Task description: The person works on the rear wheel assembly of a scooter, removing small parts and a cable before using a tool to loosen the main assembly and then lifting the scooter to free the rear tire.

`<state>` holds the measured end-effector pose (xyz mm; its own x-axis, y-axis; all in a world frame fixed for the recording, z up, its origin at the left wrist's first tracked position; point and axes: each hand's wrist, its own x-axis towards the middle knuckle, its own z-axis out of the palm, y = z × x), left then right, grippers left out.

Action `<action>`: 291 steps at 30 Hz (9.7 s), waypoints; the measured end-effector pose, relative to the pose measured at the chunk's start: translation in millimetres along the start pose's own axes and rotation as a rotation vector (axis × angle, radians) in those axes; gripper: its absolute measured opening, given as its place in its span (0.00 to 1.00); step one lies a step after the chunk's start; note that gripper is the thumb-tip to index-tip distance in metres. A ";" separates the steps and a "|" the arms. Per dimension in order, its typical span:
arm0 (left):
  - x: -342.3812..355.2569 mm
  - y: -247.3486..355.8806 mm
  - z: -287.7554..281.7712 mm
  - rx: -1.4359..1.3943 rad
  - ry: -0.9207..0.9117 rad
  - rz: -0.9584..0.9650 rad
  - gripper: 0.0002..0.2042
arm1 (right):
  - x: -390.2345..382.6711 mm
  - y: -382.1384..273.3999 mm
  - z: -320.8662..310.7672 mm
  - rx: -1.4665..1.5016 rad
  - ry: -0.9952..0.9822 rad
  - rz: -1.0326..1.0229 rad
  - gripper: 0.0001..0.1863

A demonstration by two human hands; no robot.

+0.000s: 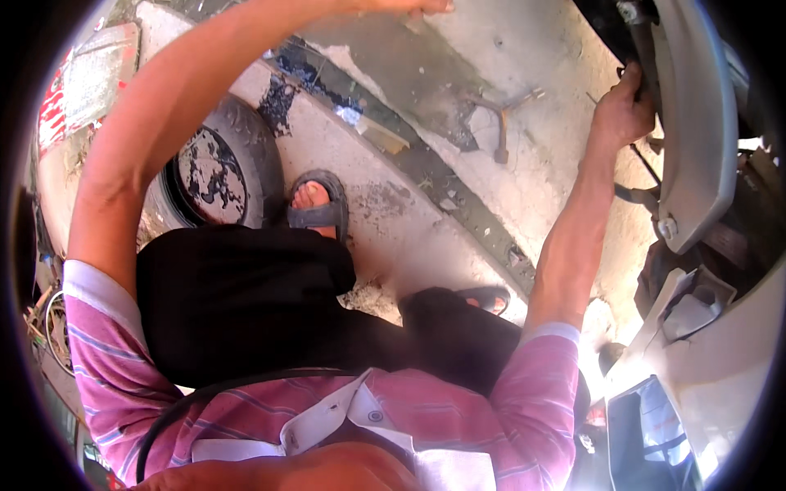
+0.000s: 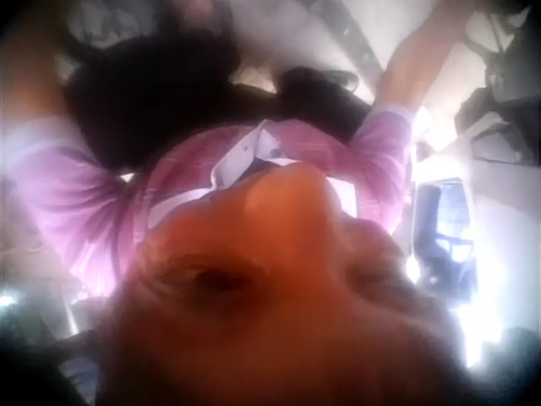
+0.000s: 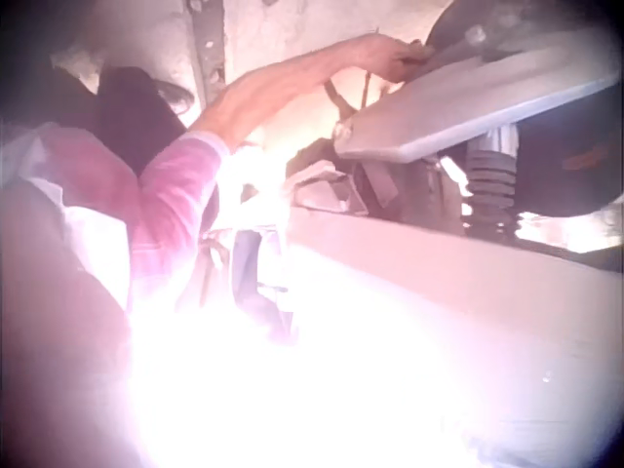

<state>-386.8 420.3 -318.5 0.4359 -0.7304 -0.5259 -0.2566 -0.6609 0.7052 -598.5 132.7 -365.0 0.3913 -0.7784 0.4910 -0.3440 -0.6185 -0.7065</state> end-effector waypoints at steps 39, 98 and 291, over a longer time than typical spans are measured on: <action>7.9 -24.5 16.0 0.197 -0.070 0.127 0.16 | 15.2 -6.1 18.2 0.278 -0.259 -0.002 0.15; -11.2 -50.4 2.7 0.120 -0.086 -0.019 0.15 | 49.6 34.9 65.5 1.604 -0.388 0.769 0.06; 91.2 152.5 128.6 -0.579 0.737 0.418 0.14 | 61.1 29.5 57.9 1.808 -0.396 0.700 0.30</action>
<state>-497.1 230.6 -320.1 0.8790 -0.4663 0.0999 -0.1390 -0.0502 0.9890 -535.3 73.1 -385.4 0.8194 -0.5732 0.0047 0.5217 0.7422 -0.4207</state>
